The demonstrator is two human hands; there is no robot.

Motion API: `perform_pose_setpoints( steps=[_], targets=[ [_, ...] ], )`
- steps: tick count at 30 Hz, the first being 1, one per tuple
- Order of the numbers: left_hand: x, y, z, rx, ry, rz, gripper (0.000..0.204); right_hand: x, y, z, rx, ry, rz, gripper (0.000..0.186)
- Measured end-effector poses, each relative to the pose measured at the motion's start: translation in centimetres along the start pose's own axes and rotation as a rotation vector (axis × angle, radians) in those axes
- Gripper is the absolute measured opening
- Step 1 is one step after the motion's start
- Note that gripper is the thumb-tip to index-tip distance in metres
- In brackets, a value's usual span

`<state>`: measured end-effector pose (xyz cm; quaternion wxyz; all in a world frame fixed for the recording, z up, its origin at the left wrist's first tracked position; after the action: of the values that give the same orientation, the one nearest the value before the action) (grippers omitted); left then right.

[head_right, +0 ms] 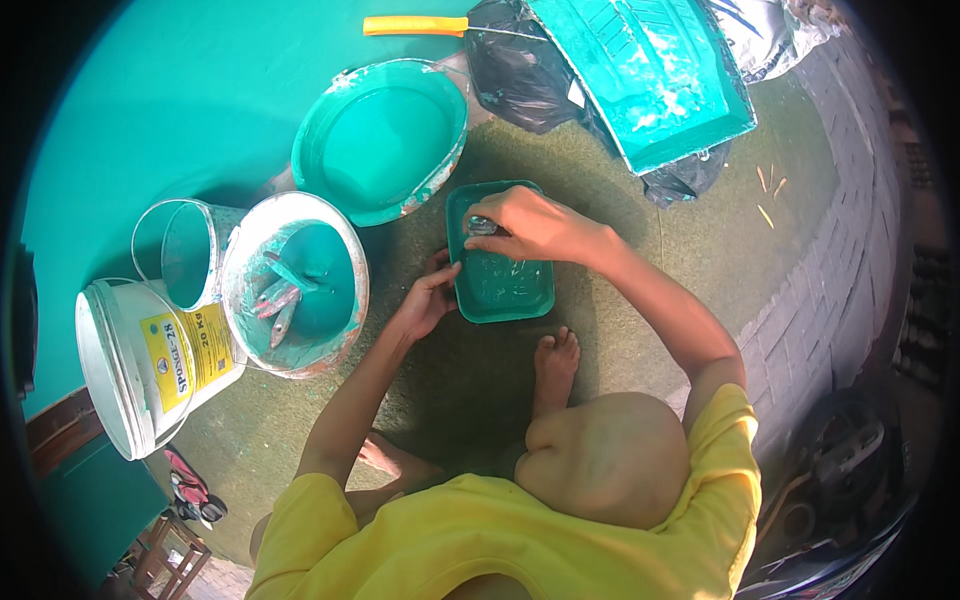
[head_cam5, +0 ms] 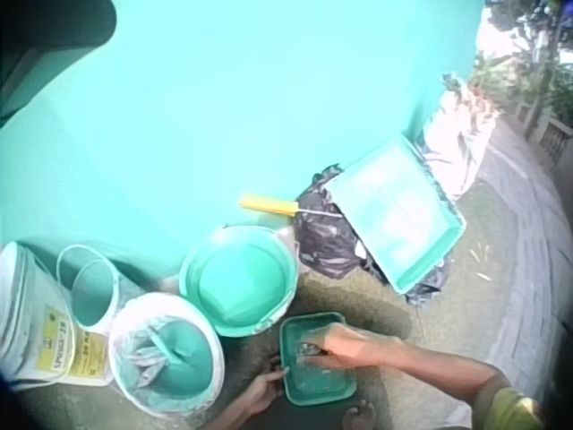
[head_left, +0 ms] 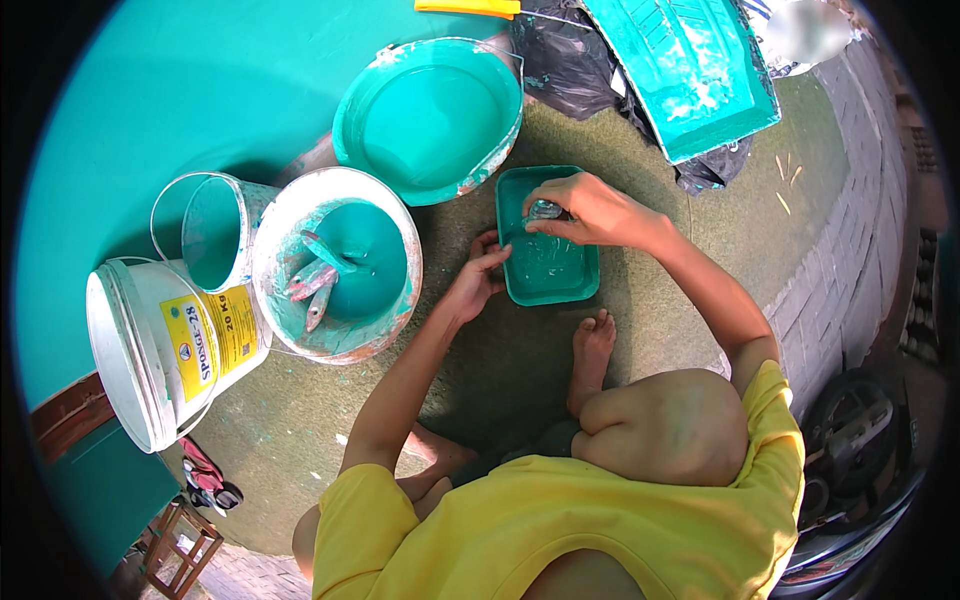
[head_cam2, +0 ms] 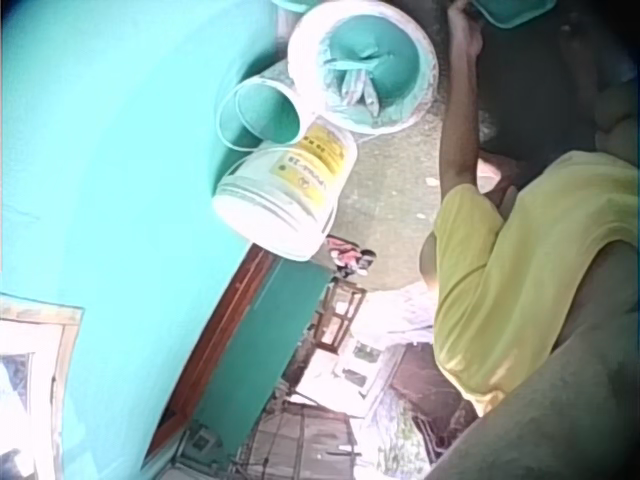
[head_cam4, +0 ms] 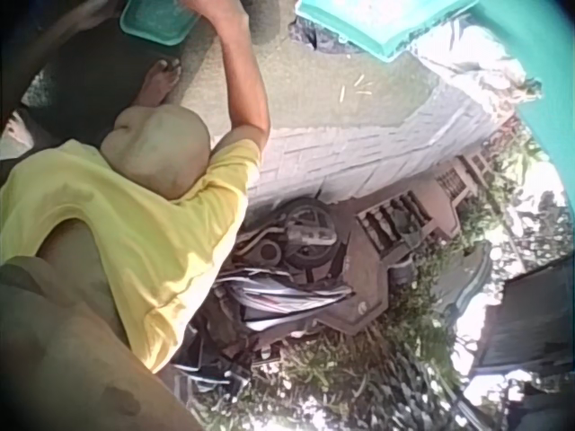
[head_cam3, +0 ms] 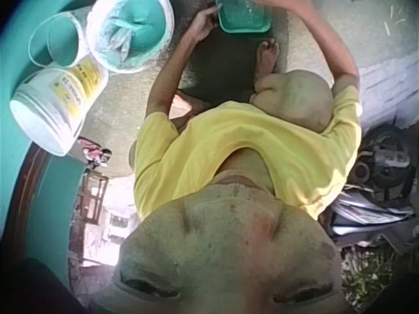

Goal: The person moves paint trays and buckets, then pours water from a large bucket into paint containers and stirs the mixture with a brush to prepare green paint.

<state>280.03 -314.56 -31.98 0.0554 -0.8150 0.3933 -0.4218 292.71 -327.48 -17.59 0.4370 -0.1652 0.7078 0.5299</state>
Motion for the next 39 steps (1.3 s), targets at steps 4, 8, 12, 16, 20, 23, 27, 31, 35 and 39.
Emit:
perform_pose_setpoints(
  steps=[4,8,12,16,20,23,27,31,35,39],
  targets=[
    [0.2,-0.1,-0.1,-0.001,0.012,0.020,0.069,-0.4,0.1,0.3,-0.034,-0.113,-0.076,0.024],
    [0.1,0.0,0.1,-0.004,0.005,0.040,0.065,-0.6,0.0,0.3,-0.032,-0.164,-0.113,0.025],
    [0.2,0.0,0.1,-0.002,0.011,0.023,0.073,-1.4,-0.6,0.0,0.009,-0.188,-0.160,0.027],
    [0.2,0.1,0.1,-0.003,-0.005,0.023,0.073,-1.6,-1.6,-1.6,0.113,-0.133,-0.163,0.026],
    [0.1,0.3,0.4,0.003,0.011,0.032,0.071,-1.5,-1.2,-3.8,0.170,-0.122,-0.275,0.026],
    [0.2,0.2,0.7,0.002,0.020,0.041,0.071,-0.5,-0.5,-5.4,0.109,-0.168,-0.300,0.026],
    [0.3,0.1,0.8,-0.009,0.026,0.077,0.072,0.1,0.9,-6.8,0.100,-0.148,-0.310,0.026],
    [0.8,0.6,1.1,0.017,-0.071,0.232,0.082,1.1,2.1,-8.0,0.092,-0.135,-0.247,0.026],
    [0.4,1.6,1.9,0.125,-0.235,0.435,0.092,2.1,3.2,-9.0,0.088,-0.097,-0.205,0.027],
    [0.9,1.2,1.3,0.152,-0.224,0.440,0.091,2.8,3.8,-10.4,0.083,-0.052,-0.131,0.029]
  ],
)
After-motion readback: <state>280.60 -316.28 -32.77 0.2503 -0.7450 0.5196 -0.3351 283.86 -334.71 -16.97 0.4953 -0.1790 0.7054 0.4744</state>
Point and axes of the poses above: each hand's wrist, its own z-axis towards the middle knuckle, its own x-axis out of the palm, y = z × x, the point moved 4 cm from there along z, towards the middle knuckle, and after that the axes turned 10 degrees about -z, right-handed, at the moved point
